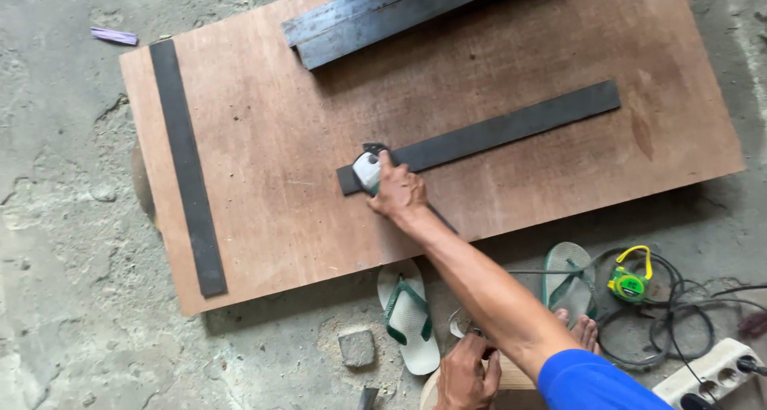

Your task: Attaching a sanding disc to an angle grinder and sanding metal bars on a workshop floor.

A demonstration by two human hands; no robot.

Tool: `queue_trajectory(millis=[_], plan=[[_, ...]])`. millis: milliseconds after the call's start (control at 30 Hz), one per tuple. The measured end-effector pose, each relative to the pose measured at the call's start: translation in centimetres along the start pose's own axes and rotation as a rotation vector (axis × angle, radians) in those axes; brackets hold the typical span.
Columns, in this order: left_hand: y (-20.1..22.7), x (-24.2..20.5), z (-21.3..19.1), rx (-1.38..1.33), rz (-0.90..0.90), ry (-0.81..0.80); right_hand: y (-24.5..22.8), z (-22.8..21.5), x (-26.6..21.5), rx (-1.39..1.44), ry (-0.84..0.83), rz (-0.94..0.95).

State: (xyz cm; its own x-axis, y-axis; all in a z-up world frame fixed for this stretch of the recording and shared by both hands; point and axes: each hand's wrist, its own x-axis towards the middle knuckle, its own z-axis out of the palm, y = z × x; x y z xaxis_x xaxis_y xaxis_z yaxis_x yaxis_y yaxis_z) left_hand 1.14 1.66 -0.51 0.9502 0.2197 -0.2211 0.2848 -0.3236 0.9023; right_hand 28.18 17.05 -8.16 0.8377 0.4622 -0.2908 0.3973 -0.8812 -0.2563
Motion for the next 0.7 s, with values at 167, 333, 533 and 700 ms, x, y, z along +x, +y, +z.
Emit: queue_trajectory(millis=[167, 333, 533, 700], plan=[[-1.1, -0.7, 0.9, -0.021, -0.065, 0.036, -3.3, 1.7, 0.6, 0.116, 0.046, -0.038], [0.8, 0.2, -0.5, 0.009, -0.021, 0.032, 2.9, -0.2, 1.0, 0.067, 0.051, 0.007], [0.3, 0.2, 0.0, 0.053, 0.043, 0.051, 16.7, -5.8, 2.2, 0.054, 0.117, 0.257], [0.3, 0.2, 0.2, 0.055, 0.026, 0.036, 25.5, -9.0, 1.9, 0.146, 0.25, 0.362]])
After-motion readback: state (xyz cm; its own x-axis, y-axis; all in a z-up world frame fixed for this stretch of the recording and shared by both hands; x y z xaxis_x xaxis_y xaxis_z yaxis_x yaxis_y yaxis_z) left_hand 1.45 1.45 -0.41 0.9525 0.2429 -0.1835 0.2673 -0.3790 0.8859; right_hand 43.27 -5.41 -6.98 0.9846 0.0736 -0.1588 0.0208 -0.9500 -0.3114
